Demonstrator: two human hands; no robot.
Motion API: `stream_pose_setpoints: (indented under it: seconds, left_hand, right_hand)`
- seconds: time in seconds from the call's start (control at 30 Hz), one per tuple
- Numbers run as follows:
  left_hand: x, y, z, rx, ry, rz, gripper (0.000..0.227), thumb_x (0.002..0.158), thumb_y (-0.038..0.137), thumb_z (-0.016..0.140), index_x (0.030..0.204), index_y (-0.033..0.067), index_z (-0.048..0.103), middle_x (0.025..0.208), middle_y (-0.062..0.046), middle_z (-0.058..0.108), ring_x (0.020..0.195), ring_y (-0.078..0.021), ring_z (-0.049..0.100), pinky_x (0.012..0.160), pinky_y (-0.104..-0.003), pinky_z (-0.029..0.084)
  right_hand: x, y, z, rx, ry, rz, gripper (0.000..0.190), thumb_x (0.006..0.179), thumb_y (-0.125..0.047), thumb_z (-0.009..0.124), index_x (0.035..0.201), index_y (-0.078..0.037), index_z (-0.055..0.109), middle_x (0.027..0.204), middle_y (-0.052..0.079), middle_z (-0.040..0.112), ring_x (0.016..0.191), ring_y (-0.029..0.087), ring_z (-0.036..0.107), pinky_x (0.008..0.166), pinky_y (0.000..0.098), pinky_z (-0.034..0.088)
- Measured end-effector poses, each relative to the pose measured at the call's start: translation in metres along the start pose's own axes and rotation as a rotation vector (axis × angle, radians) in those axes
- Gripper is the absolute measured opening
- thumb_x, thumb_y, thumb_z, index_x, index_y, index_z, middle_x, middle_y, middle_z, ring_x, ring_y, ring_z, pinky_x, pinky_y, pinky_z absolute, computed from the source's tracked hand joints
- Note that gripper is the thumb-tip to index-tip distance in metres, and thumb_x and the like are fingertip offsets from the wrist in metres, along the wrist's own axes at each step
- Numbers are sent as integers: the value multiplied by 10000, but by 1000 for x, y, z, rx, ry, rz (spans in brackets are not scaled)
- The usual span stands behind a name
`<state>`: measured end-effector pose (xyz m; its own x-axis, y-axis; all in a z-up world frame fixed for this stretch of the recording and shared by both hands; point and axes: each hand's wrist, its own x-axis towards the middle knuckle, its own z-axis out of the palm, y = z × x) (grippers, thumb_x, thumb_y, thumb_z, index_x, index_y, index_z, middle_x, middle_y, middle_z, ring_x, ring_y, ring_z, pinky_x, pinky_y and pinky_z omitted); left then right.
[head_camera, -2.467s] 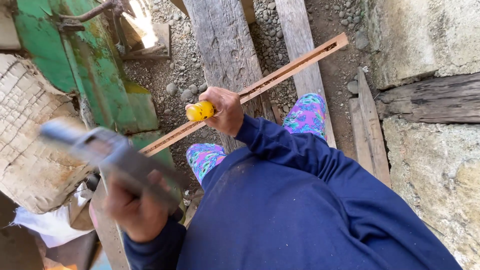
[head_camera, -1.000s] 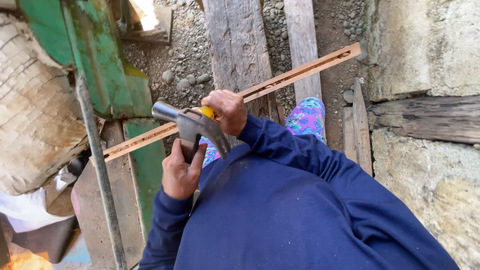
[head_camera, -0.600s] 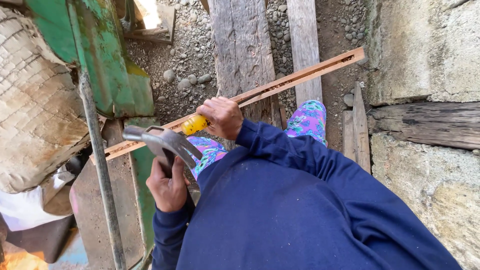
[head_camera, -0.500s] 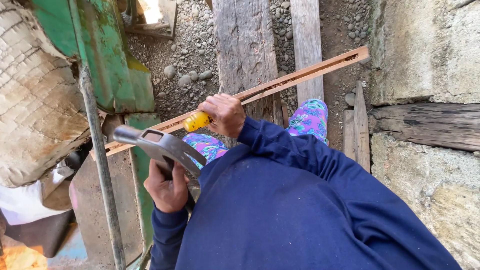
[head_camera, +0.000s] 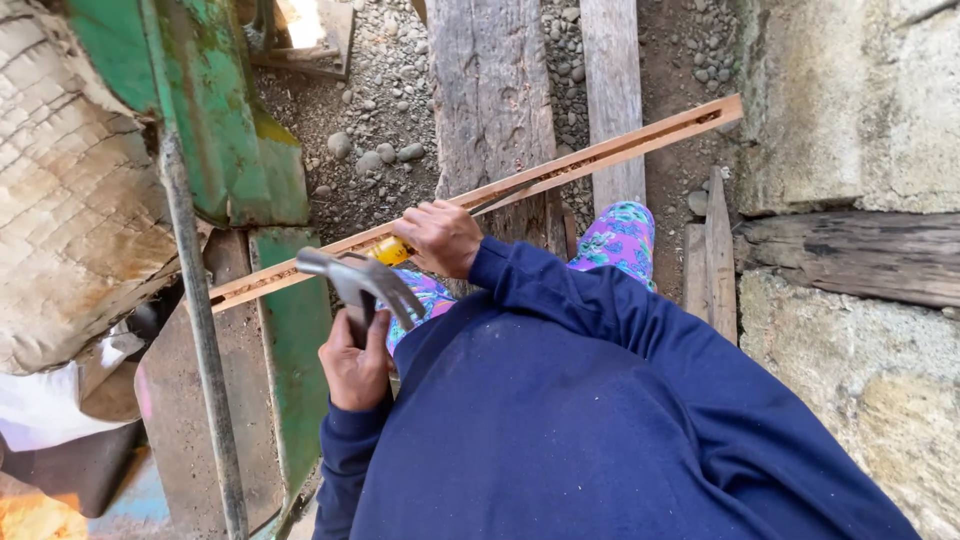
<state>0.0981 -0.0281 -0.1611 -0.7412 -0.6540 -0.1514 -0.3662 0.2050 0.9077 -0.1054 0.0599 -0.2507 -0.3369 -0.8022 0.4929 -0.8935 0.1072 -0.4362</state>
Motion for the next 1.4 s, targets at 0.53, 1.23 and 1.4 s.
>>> stream_pose_setpoints:
  seconds: [0.53,1.23,1.4]
  left_hand:
    - [-16,-67,-14,-259,160,-178,204,1030,192,619,957,7,578,624,-16,559,435,-68,482,383,-239,401]
    - [-11,-57,13,-28,39,-198,294,976,244,709,826,25,584,590,-13,560,409,-78,514,381,-270,410]
    - [-10,-55,13,-2,44,-205,291,974,251,704,827,29,586,576,-19,559,395,-89,523,376,-277,410]
  right_hand:
    - [8,31,-71,329,396,82,309,927,-229,867,1025,-108,600,869,52,716,765,172,724,683,308,600]
    - [-36,89,-143,1065,982,441,276,1061,-249,744,937,-100,548,686,18,516,554,123,473,491,299,435]
    - [-33,87,-140,1029,978,445,279,1060,-256,746,945,-95,550,688,17,518,565,129,484,495,299,439]
